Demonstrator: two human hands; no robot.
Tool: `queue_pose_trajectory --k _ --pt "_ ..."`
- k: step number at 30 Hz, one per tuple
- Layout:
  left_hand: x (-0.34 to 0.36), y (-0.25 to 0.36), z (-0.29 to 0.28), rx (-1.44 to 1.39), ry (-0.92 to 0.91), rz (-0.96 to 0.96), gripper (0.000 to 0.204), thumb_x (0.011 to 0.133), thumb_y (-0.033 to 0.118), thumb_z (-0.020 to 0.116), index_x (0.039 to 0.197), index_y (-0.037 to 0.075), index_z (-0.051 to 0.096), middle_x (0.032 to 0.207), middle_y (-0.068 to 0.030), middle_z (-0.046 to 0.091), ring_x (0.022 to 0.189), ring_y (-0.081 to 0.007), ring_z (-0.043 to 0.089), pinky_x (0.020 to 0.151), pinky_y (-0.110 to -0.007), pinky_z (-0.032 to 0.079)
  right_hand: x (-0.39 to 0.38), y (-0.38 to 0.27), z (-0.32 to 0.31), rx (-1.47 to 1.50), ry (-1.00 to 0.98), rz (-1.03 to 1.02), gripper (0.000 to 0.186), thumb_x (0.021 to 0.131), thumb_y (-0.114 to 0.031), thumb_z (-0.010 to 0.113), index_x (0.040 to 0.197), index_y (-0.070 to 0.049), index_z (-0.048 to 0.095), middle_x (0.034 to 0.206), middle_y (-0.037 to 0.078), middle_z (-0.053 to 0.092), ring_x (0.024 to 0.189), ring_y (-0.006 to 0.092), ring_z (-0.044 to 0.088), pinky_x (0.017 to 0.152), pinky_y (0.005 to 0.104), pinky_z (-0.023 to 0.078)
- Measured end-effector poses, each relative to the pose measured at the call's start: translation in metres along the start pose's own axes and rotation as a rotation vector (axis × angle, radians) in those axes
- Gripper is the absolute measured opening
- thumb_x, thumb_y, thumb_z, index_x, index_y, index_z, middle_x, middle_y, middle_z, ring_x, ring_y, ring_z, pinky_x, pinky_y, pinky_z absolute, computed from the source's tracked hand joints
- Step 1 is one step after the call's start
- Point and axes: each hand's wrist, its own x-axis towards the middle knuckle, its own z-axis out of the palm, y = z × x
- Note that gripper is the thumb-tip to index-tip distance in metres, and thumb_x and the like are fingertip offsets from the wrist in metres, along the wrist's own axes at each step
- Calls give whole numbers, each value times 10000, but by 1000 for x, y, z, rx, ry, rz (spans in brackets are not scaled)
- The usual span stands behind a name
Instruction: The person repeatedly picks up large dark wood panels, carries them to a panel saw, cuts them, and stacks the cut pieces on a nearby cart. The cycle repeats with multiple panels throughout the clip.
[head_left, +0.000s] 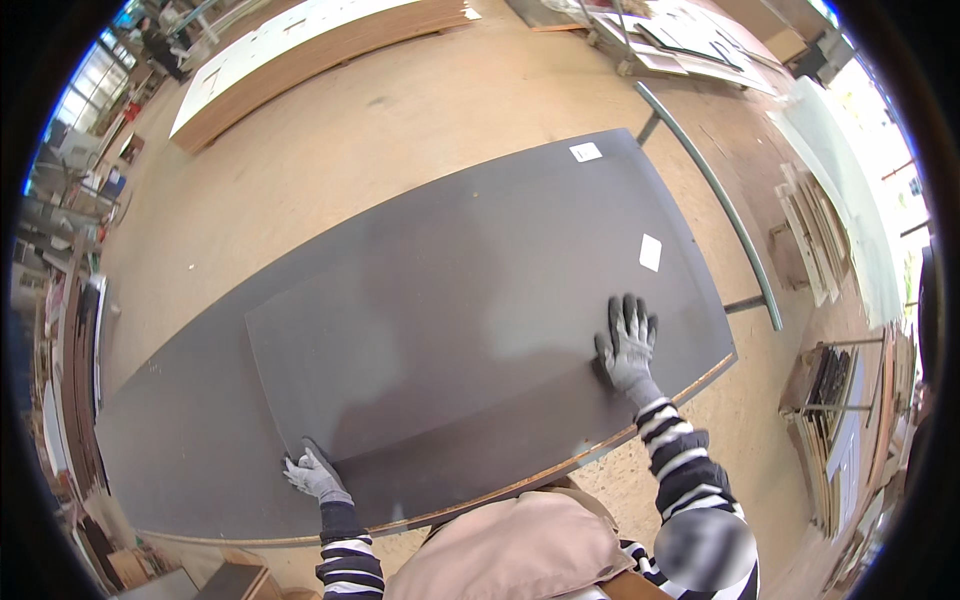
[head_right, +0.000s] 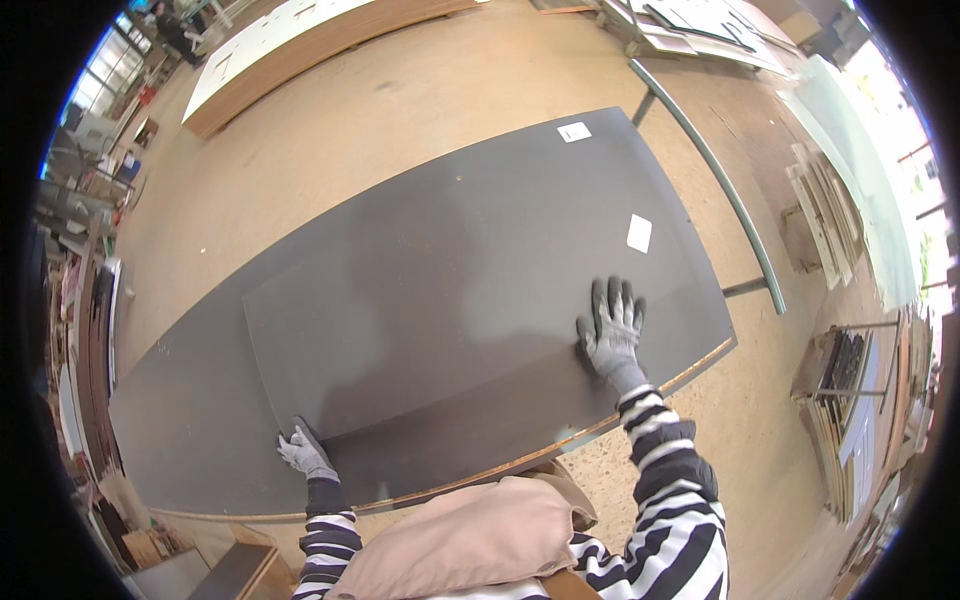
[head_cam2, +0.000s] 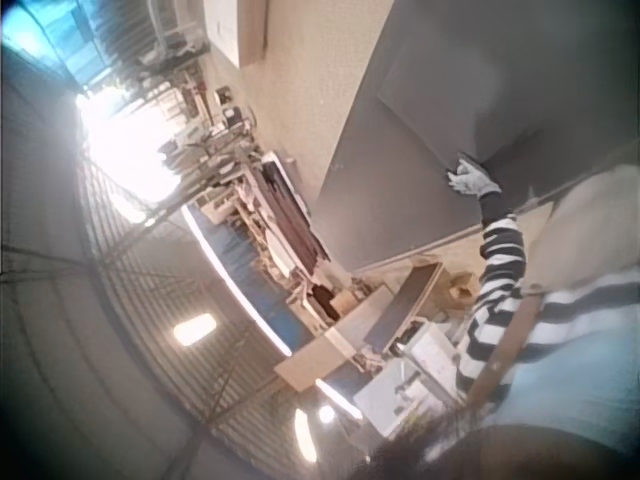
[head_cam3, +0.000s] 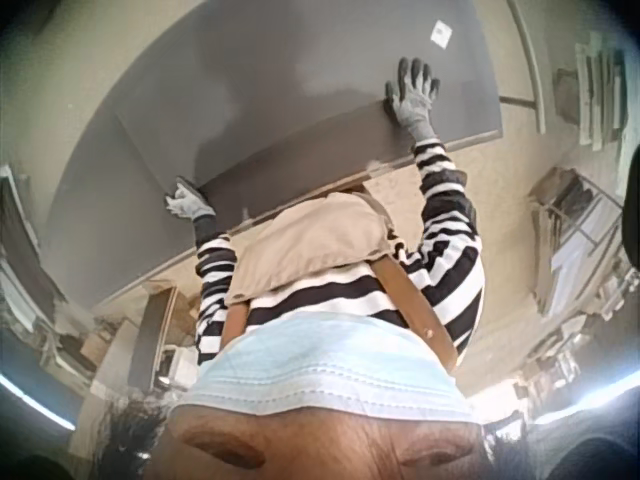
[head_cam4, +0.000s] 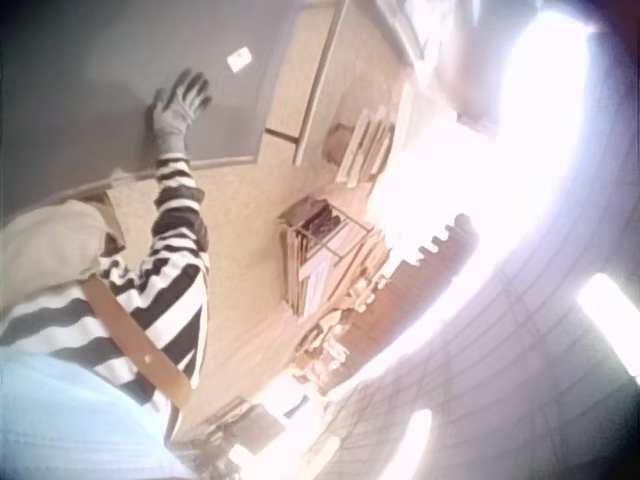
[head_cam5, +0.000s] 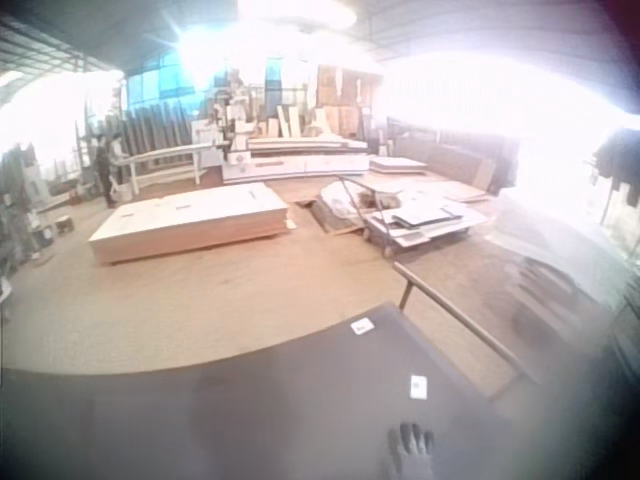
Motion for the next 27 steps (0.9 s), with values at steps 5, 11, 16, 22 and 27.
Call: queue_pose_trajectory --k 5,11,16,22,27 --pt "11 64 34 13 -72 226 706 789 399 676 1362 158 340 1417 -233 284 1317 -404 254 1058 -532 220 88 36 15 -23 8 36 635 893 -393 409 1450 -176 195 1502 122 157 1384 310 126 1106 505 57" --pt "-17 121 10 -1 -121 324 617 794 339 655 1272 29 416 1296 -202 420 1242 -369 350 1018 -501 275 116 63 41 -115 -71 48 670 916 -441 368 1461 -144 114 1517 111 93 1398 292 79 1114 500 31" --pt "-27 144 5 1 -63 332 665 749 428 664 1256 72 420 1325 -257 364 1286 -429 270 1052 -584 168 114 85 45 -339 -112 35 609 962 -410 303 1455 -100 125 1515 123 106 1395 300 86 1119 462 50" --pt "-24 101 -2 -253 -113 439 680 664 415 720 1171 45 459 1146 -175 487 1117 -353 440 953 -469 339 133 86 49 -161 1 -43 518 900 -371 464 1239 18 425 1243 242 431 1133 384 421 940 468 346" --pt "-62 -2 -62 -395 -628 254 758 797 418 624 1370 43 299 1431 -185 275 1353 -332 210 1116 -424 163 85 -66 54 217 106 -344 432 894 -329 522 1049 72 556 1074 293 550 961 427 538 834 472 448"
